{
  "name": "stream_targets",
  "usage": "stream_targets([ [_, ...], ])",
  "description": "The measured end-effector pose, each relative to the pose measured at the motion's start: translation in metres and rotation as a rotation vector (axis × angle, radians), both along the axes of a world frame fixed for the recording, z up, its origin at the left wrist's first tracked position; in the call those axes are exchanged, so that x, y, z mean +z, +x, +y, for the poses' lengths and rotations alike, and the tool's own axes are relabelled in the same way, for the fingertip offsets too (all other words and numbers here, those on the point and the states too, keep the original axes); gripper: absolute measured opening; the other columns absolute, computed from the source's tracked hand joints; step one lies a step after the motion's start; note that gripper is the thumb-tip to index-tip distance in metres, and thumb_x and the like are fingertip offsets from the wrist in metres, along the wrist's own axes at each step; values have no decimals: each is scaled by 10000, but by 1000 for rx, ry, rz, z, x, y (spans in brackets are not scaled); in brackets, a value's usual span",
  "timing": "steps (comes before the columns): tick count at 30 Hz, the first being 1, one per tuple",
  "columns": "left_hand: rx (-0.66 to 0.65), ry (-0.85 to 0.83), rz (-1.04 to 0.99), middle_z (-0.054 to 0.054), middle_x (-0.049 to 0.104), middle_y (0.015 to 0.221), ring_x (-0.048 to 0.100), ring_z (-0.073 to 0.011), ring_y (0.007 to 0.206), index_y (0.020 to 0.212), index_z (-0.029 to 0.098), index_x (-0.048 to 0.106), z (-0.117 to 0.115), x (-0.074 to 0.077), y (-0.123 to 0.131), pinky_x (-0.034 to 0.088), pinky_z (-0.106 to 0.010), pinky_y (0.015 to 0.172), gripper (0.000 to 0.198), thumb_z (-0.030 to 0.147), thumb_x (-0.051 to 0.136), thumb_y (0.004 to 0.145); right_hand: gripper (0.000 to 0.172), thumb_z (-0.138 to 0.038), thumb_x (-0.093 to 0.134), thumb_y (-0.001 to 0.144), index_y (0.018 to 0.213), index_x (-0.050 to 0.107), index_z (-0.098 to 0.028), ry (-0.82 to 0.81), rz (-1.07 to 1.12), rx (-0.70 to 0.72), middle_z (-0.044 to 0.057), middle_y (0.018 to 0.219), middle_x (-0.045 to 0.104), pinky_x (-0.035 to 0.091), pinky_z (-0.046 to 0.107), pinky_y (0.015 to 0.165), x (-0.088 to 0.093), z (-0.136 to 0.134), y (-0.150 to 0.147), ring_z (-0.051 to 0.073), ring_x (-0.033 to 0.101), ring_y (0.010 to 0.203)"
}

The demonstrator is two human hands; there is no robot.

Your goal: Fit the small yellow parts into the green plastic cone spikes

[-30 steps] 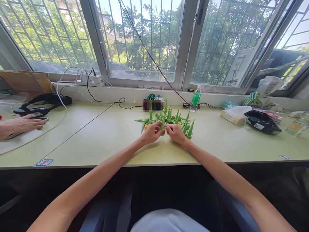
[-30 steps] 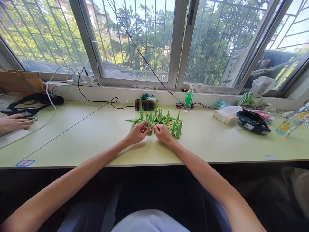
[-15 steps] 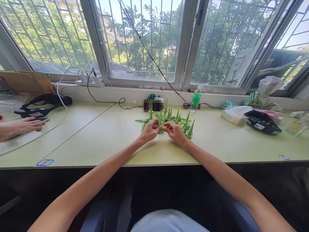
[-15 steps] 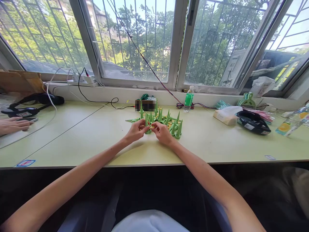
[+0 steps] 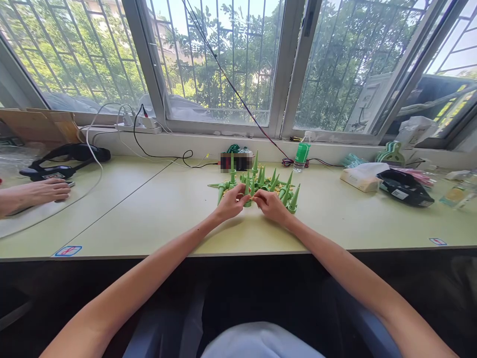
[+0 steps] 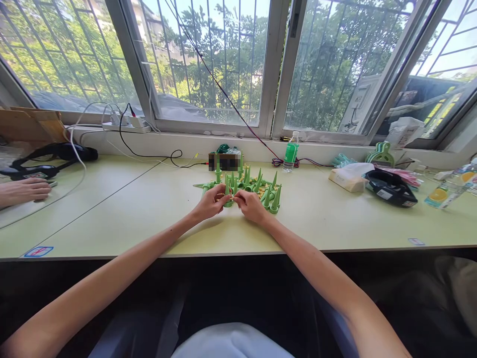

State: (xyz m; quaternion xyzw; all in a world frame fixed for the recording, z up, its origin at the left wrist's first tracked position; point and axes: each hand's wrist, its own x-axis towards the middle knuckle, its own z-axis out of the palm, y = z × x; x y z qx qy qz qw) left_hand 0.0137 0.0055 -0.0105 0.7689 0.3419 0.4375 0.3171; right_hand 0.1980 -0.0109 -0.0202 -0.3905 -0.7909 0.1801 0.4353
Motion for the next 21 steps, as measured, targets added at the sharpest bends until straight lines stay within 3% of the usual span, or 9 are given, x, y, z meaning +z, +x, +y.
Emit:
stream_targets([
  [5,-50,5,-12,12,562,740,556,-92,588,887,182,516,1,-2,0,430,-204,499,284,447,610,851,318,-345,425,964,684,462,-198,29,-70,-33,-25,581,492,317,256,589,-3,2,1,111,407,540],
  [10,-109,1,-21,19,532,761,515,-72,568,897,184,496,1,-4,0,398,-198,483,261,431,579,882,405,-385,355,995,649,451,-199,24,-100,-46,-2,601,524,337,265,628,-3,2,0,121,455,570],
  [21,-82,-124,-63,27,513,720,452,-56,499,880,181,493,-2,1,3,337,-187,398,337,472,652,817,505,-497,308,1017,635,448,-198,12,-73,-45,-4,595,525,344,260,625,-2,2,-3,115,459,563],
])
